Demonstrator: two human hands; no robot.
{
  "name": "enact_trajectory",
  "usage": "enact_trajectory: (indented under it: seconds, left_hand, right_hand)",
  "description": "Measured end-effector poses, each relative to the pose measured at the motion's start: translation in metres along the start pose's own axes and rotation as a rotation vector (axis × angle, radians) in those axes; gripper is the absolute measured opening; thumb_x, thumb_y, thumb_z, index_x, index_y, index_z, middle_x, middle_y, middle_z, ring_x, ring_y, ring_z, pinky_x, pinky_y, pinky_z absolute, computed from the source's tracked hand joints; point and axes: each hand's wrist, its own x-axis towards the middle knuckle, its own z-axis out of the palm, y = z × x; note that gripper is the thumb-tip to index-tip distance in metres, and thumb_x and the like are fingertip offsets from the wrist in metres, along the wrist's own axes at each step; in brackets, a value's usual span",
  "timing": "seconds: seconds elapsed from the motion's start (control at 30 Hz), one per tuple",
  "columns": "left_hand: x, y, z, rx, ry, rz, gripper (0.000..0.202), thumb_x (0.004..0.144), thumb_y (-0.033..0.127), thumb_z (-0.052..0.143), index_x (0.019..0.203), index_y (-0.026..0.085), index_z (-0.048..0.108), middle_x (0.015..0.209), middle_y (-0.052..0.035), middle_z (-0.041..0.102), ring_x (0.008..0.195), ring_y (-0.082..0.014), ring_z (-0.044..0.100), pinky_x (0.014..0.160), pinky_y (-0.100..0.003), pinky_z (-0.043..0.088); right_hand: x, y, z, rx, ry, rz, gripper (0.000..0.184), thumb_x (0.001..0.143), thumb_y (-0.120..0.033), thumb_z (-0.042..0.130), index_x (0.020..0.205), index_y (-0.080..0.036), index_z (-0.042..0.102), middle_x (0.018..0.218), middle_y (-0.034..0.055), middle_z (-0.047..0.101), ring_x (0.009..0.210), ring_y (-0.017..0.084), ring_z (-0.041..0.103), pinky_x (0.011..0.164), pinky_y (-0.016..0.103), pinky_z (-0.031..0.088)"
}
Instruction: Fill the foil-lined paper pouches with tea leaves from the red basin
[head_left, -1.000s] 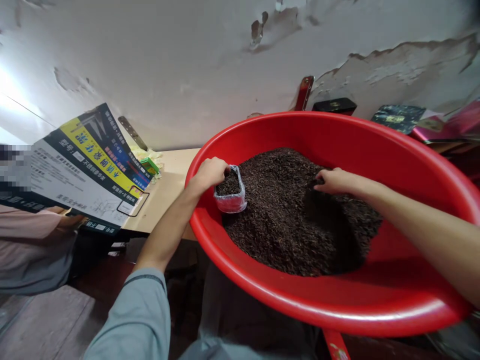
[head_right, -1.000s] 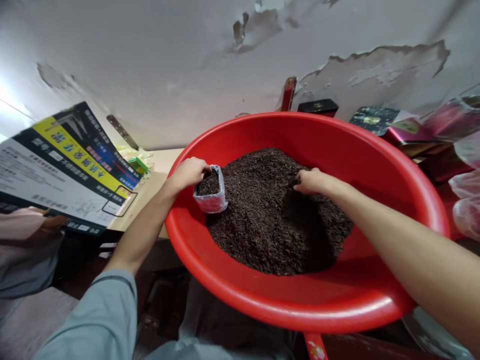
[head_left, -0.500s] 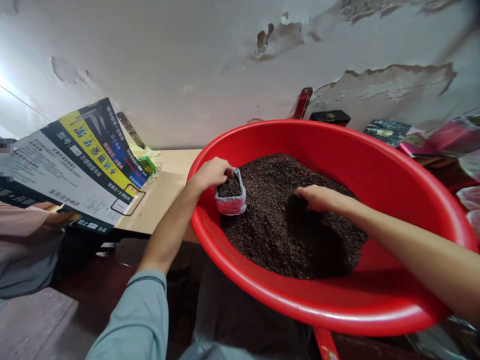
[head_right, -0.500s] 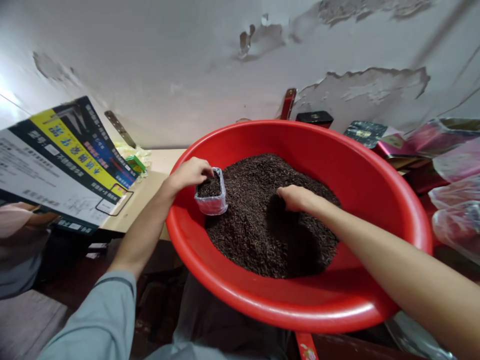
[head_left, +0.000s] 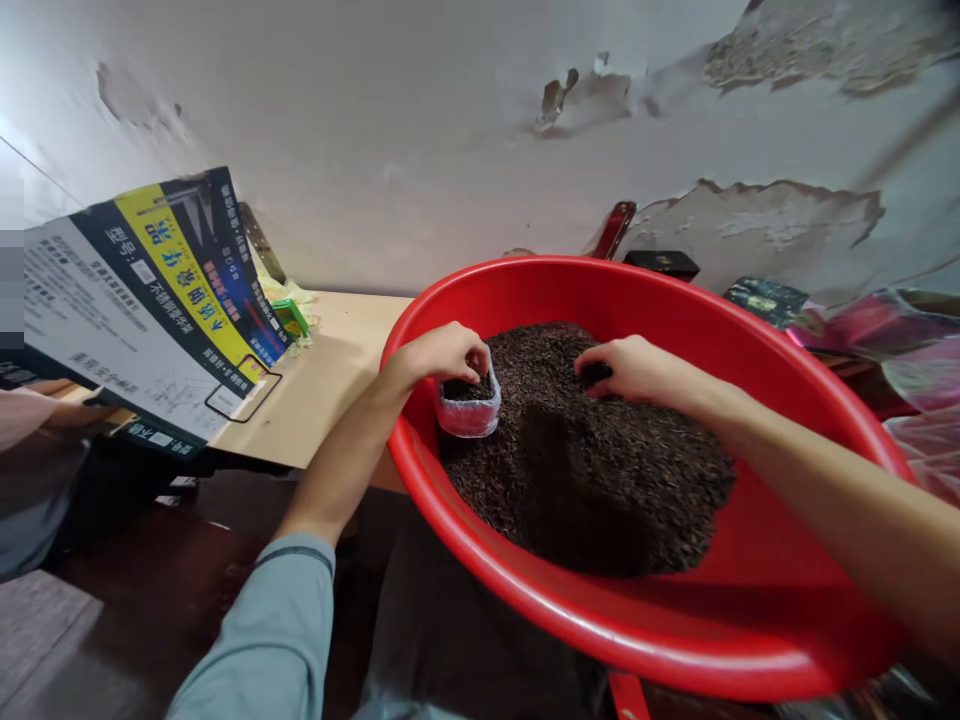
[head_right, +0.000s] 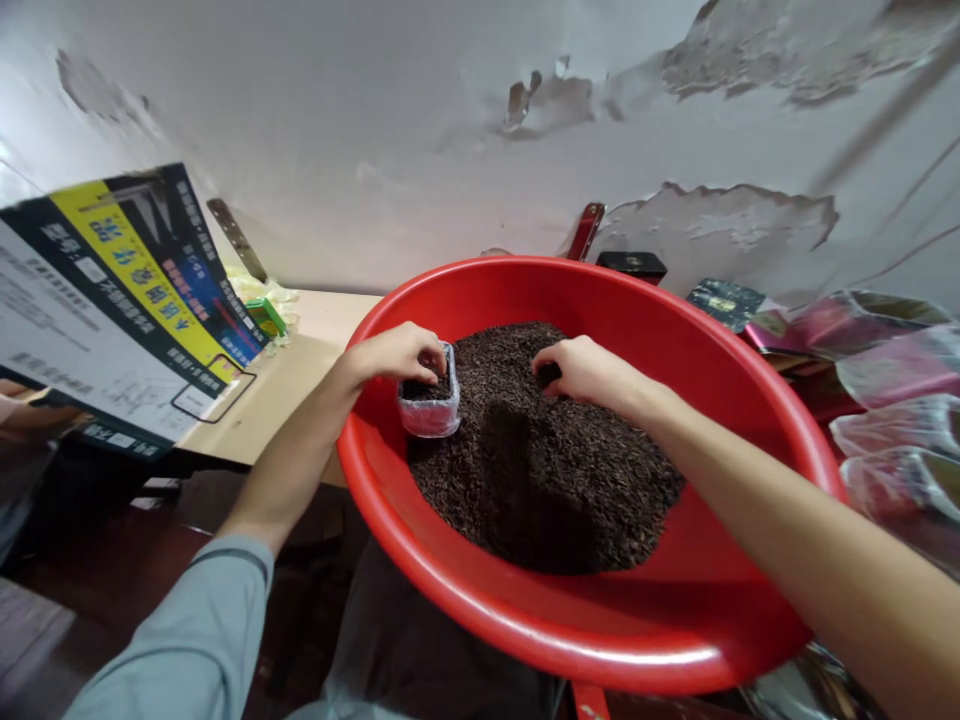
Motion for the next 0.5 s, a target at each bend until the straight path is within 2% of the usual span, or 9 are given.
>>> enact_trajectory:
  seconds: [0.13, 0.17, 0.27, 0.33, 0.5]
  left_hand:
    - [-0.004, -0.004, -0.003, -0.029, -0.043, -0.030, 0.027, 0.074, 0.003, 0.078, 0.091, 0.022, 0.084, 0.091, -0.0020, 0.081, 0.084, -0.0153, 0.073, 0.076, -0.023, 0.050]
    - [-0.007, -0.006, -0.005, -0.042, 0.016, -0.073, 0.028, 0.075, 0.001, 0.073, 0.093, 0.021, 0.084, 0.092, -0.0031, 0.082, 0.085, -0.0156, 0.074, 0.078, -0.024, 0.051]
    - [-0.019, -0.015, -0.015, -0.075, 0.319, -0.231, 0.035, 0.078, -0.004, 0.061, 0.095, 0.017, 0.083, 0.094, -0.0068, 0.082, 0.088, -0.0165, 0.074, 0.084, -0.026, 0.053]
    - [-0.026, -0.020, -0.020, -0.100, 0.408, -0.291, 0.036, 0.078, -0.004, 0.060, 0.098, 0.015, 0.083, 0.096, -0.0080, 0.082, 0.088, -0.0172, 0.075, 0.086, -0.027, 0.054]
    - [-0.039, -0.022, -0.023, -0.139, 0.344, -0.337, 0.037, 0.079, -0.003, 0.062, 0.107, 0.012, 0.081, 0.101, -0.0110, 0.081, 0.092, -0.0189, 0.076, 0.089, -0.028, 0.056]
  right_hand:
    - [0.020, -0.045, -0.035, 0.040, 0.083, -0.120, 0.032, 0.074, -0.024, 0.080, 0.106, -0.026, 0.081, 0.092, 0.0000, 0.079, 0.080, 0.020, 0.071, 0.076, 0.030, 0.054]
    - [0.025, -0.059, -0.041, 0.060, 0.110, -0.164, 0.033, 0.073, -0.023, 0.081, 0.106, -0.026, 0.081, 0.093, 0.0000, 0.079, 0.082, 0.020, 0.071, 0.077, 0.030, 0.055]
    - [0.040, -0.096, -0.051, 0.129, 0.136, -0.284, 0.035, 0.072, -0.019, 0.082, 0.107, -0.025, 0.080, 0.096, 0.0002, 0.079, 0.088, 0.020, 0.072, 0.079, 0.030, 0.055]
    - [0.048, -0.116, -0.051, 0.143, 0.101, -0.335, 0.037, 0.072, -0.014, 0.082, 0.108, -0.024, 0.080, 0.095, 0.0007, 0.079, 0.087, 0.019, 0.072, 0.079, 0.030, 0.055]
    - [0.058, -0.138, -0.044, 0.114, 0.074, -0.392, 0.040, 0.072, -0.005, 0.080, 0.108, -0.021, 0.081, 0.100, 0.0047, 0.079, 0.093, 0.021, 0.073, 0.087, 0.033, 0.055]
